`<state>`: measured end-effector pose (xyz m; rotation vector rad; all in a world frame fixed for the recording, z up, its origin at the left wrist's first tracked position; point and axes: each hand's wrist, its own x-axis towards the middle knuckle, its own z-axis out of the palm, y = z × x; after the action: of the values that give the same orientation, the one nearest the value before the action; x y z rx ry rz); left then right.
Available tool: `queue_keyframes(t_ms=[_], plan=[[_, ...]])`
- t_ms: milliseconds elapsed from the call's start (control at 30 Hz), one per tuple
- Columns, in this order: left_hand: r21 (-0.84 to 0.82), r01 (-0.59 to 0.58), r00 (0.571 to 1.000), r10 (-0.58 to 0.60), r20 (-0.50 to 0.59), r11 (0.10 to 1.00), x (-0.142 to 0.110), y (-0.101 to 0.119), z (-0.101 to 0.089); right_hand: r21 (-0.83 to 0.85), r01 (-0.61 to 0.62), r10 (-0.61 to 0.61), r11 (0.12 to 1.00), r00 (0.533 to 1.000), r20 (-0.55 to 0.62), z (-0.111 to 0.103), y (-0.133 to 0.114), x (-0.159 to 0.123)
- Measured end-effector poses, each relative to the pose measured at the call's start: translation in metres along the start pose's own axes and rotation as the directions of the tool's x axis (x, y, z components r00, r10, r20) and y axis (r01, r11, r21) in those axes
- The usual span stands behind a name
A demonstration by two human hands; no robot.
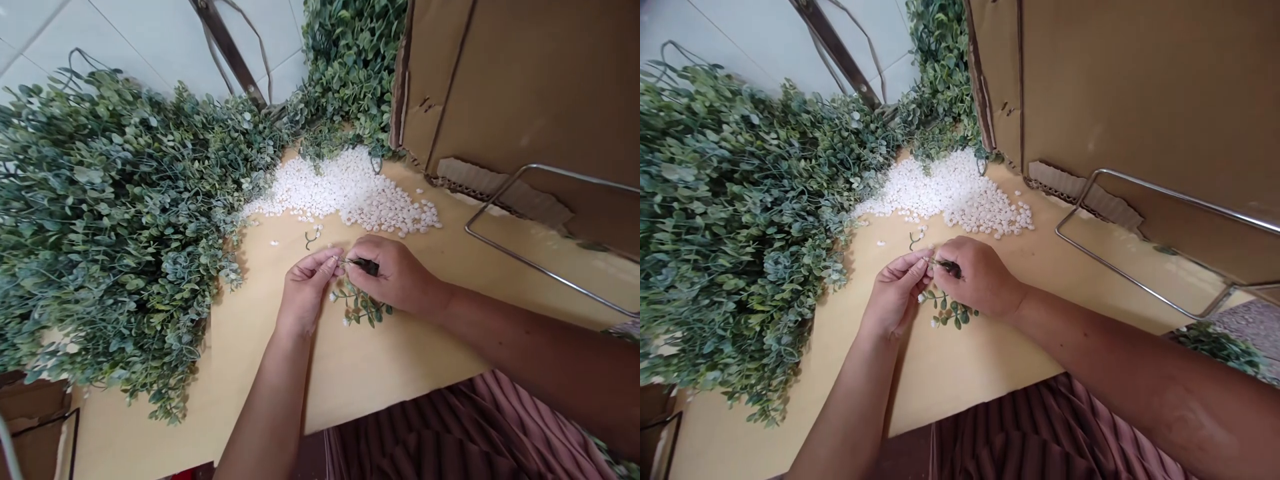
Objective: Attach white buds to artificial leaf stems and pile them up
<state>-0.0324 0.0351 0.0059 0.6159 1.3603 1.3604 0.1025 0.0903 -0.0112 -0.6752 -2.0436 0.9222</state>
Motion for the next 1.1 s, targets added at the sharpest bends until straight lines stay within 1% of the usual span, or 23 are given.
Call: queue_keyframes(t_ms=[167,333,567,733,1100], plan=[[-0.035,-0.016,0.999,0.017,0.043,0.999,0.0031,-0.0019,-0.0019,0.023,-0.030,0.030,0.999,1.000,-0.002,0.0000,-0.0007,-0.0008],[-0.046,0.007,0.998,-0.004,0.062,0.999,0.0038,-0.0025,-0.0042,0.065,-0.055,0.055,0.996,0.998,0.004,-0.0005,-0.0024,-0.0011],[-0.036,-0.003,0.999,0.004,0.035,0.999,0.0049,-0.0026,-0.0018,0.084,-0.075,0.076,0.994,0.997,-0.008,-0.0002,-0.0027,-0.0018],[-0.049,-0.002,0.999,0.004,0.045,0.999,0.0046,-0.0017,-0.0013,0.080,-0.100,0.100,0.992,0.995,0.002,-0.0005,-0.0032,-0.0017],[-0.016,0.012,1.000,-0.012,0.017,1.000,0.0040,-0.0011,-0.0006,0.074,-0.093,0.094,0.993,0.996,-0.009,0.0006,-0.0018,-0.0016]])
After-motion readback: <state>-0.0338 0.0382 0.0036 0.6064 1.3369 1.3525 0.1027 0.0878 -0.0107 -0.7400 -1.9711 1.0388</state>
